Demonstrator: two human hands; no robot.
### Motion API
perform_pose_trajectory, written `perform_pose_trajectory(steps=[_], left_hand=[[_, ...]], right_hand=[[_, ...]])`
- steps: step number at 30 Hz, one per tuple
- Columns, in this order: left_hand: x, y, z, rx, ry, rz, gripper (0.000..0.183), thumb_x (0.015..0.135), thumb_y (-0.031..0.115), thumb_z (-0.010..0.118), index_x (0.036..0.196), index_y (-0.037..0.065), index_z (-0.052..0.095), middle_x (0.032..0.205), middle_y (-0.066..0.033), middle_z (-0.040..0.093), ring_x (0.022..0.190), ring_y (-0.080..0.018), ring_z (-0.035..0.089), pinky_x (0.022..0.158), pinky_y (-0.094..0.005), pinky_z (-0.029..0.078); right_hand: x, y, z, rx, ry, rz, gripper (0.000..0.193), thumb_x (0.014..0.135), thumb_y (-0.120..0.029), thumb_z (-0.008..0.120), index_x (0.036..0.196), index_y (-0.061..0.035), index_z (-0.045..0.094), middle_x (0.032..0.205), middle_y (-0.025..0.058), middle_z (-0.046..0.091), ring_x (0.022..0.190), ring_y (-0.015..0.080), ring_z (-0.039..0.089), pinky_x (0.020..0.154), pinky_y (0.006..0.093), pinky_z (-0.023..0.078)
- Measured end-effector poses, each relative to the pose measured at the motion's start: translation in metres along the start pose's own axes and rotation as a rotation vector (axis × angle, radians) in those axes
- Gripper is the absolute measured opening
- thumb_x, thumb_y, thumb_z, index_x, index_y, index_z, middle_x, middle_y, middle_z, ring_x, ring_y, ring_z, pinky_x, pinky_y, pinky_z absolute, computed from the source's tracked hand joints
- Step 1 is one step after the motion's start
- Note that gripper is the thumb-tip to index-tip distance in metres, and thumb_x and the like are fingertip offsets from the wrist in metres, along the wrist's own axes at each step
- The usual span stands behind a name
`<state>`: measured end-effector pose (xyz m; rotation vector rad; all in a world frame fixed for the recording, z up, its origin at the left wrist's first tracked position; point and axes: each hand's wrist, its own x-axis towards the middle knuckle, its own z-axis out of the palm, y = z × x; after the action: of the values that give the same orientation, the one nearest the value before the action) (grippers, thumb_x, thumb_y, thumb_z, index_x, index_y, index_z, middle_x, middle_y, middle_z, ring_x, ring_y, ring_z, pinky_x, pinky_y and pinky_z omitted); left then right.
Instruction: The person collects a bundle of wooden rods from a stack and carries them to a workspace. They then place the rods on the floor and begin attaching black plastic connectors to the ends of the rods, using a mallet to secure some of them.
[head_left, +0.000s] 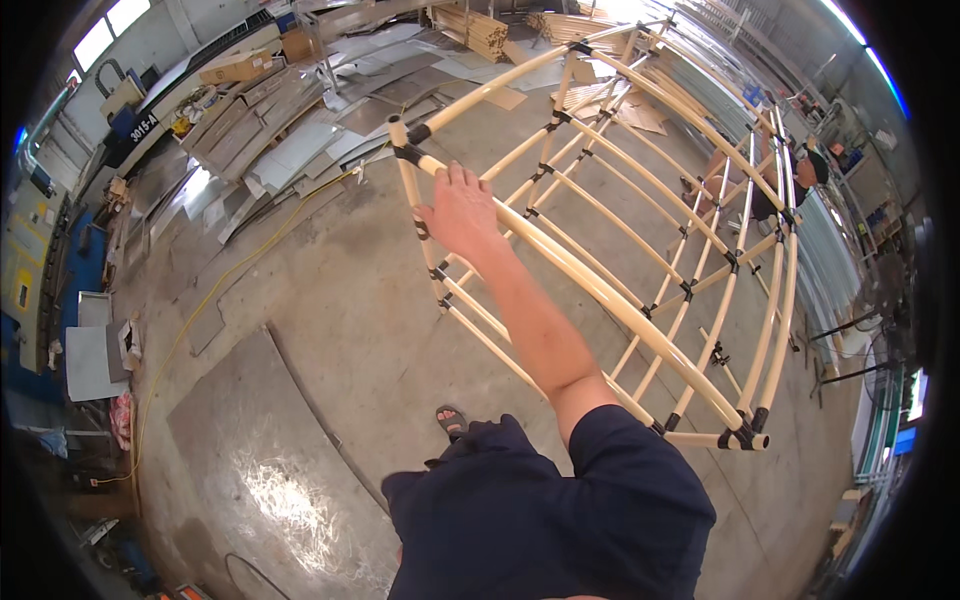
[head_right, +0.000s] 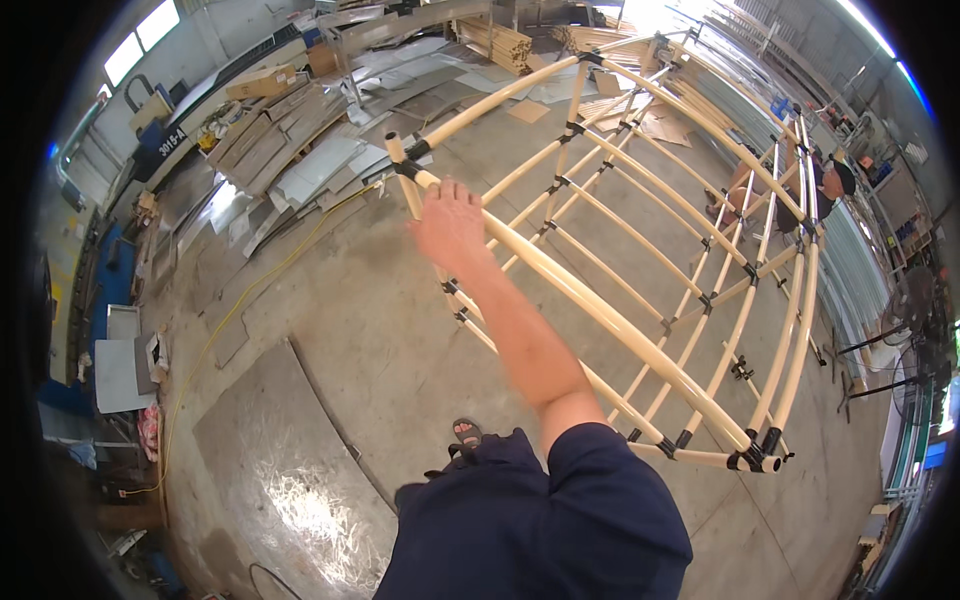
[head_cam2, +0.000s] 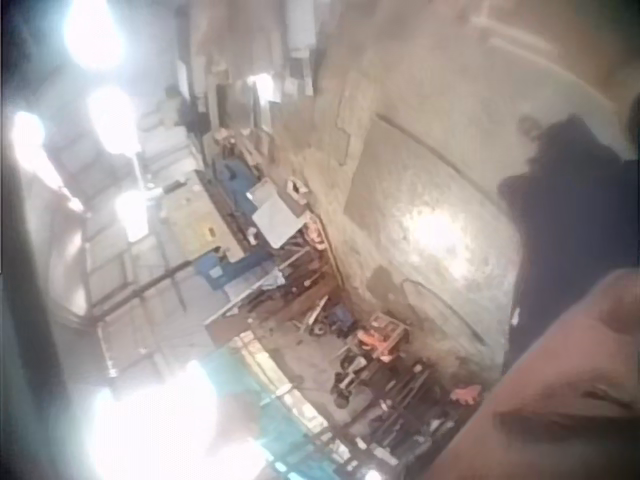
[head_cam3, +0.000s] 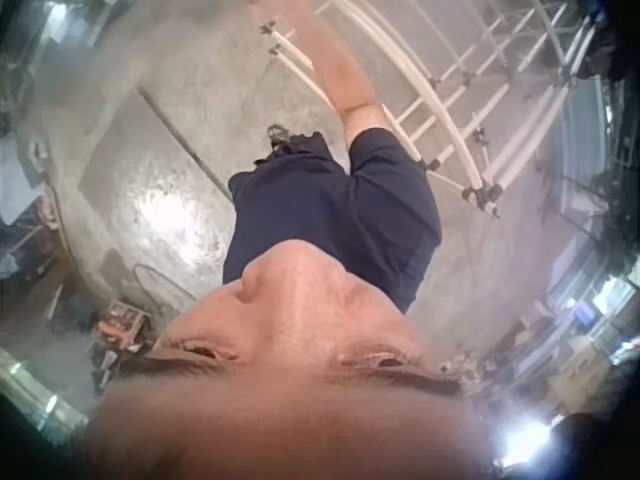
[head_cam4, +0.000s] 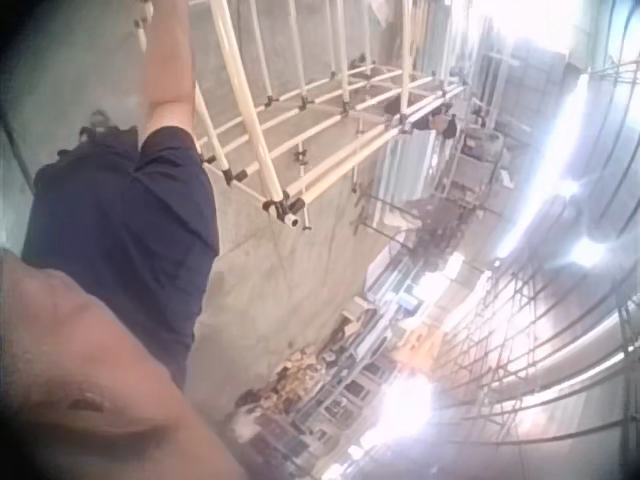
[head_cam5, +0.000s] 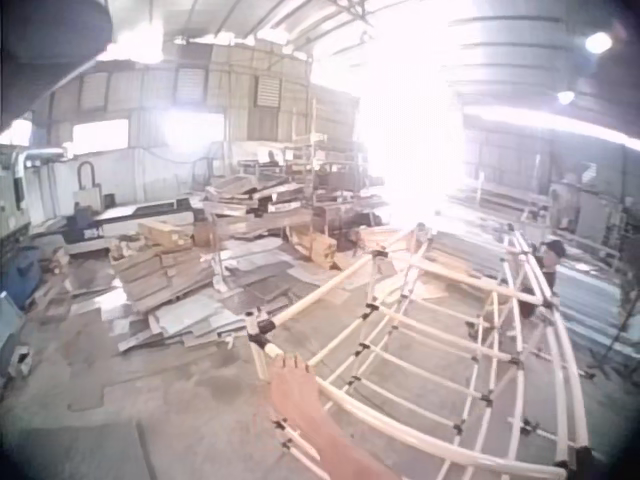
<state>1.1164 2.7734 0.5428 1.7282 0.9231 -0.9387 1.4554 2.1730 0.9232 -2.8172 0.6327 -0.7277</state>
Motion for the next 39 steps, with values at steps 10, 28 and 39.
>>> perform_pose_trajectory(steps=[10,28,39], left_hand=[[0.16,0.319,-0.074,0.146,0.021,0.057,0.053,0.104,0.044,0.041,0.121,-0.003,0.059,0.088,-0.0205,0.069,0.081,-0.0306,0.069,0.065,-0.0415,0.057],[-0.158,0.863,0.305,0.561,-1.402,0.427,0.081,0.091,0.069,0.052,0.132,-0.001,0.051,0.107,-0.0199,0.069,0.095,-0.0278,0.07,0.081,-0.039,0.056],[-0.142,0.883,0.307,0.814,-1.299,0.607,0.067,0.099,0.066,0.039,0.119,0.005,0.058,0.103,-0.0147,0.07,0.092,-0.0225,0.068,0.08,-0.038,0.057]], right_hand=[[0.049,-0.022,0.045,-0.244,-0.157,0.232,0.06,0.091,-0.042,0.066,0.135,-0.0026,0.053,0.114,0.0133,0.065,0.106,0.0285,0.064,0.086,0.0415,0.052],[0.068,-0.051,0.065,-0.413,0.146,0.515,0.043,0.08,-0.034,0.078,0.113,-0.0092,0.067,0.101,0.0052,0.068,0.098,0.0249,0.062,0.085,0.0404,0.042],[0.041,-0.073,0.085,-0.139,0.532,0.436,0.039,0.08,-0.022,0.076,0.113,-0.0056,0.066,0.115,0.0089,0.066,0.114,0.0318,0.057,0.104,0.0488,0.037]])
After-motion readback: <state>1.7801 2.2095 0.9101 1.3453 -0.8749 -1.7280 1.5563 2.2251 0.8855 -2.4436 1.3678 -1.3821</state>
